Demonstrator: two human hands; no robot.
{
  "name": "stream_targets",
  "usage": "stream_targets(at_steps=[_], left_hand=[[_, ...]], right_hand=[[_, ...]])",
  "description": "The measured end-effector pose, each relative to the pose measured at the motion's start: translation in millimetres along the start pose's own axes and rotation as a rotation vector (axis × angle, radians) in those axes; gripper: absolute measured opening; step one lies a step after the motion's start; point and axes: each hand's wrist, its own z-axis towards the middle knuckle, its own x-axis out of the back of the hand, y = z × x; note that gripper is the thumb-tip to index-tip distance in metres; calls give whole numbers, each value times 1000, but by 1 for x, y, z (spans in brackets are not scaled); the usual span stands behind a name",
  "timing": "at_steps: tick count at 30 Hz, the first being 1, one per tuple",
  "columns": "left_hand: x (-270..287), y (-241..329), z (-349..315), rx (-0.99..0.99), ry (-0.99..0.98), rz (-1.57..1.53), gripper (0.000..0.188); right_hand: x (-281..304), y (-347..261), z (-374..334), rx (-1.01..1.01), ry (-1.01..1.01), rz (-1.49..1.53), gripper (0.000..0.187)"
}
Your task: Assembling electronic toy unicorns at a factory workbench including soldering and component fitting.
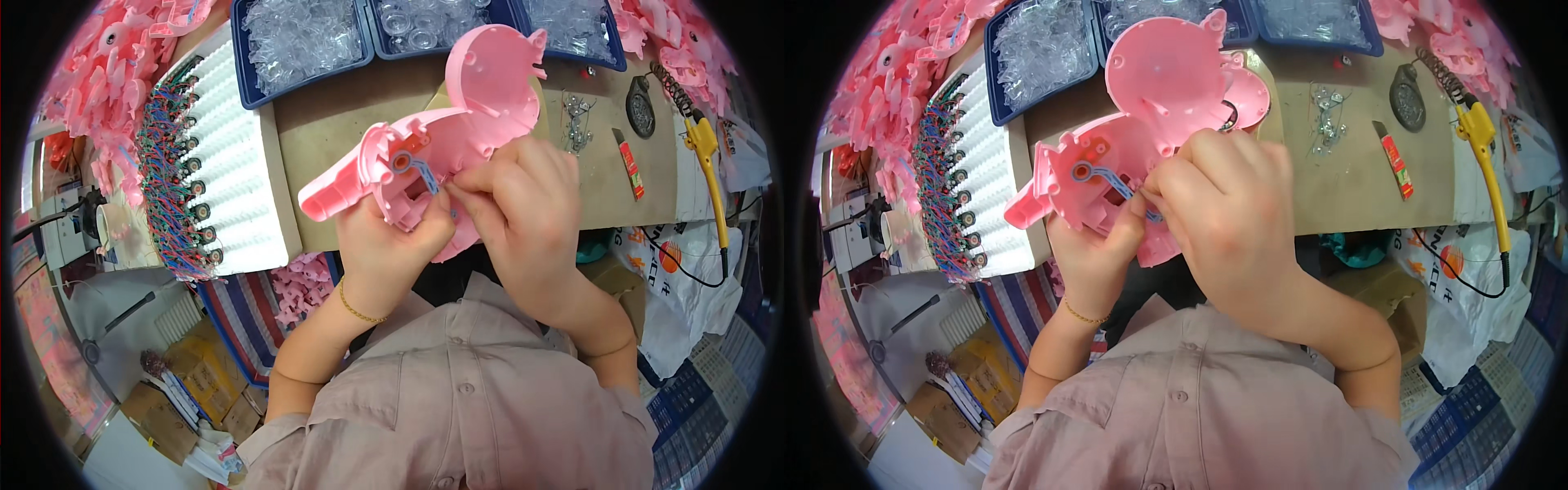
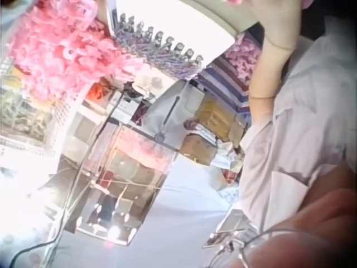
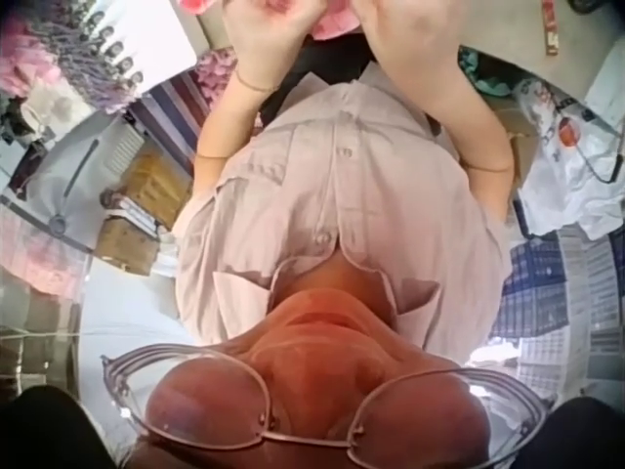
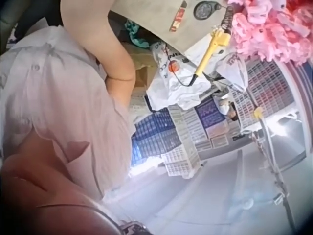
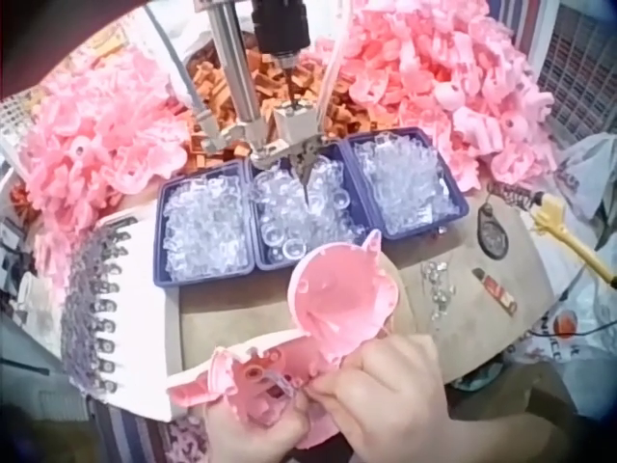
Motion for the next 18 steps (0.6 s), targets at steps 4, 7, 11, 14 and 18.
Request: stream_targets(at_steps=[4,7,11,14,18], left_hand=[[0,0,-2,-40,20,58,34],[1,5,2,-17,-51,38,38],[14,3,10,-45,-280,29,38],[33,28,27,-89,-429,262,30],[29,72,37,-581,-395,806,28]], right_hand=[[-3,-3,1,19,-6,-30,18],[-2,-4,0,8,28,-53,16],[25,4,6,-2,-90,-8,12],[67,11,19,-268,53,273,9],[83,26,71,-22,-476,297,21]])
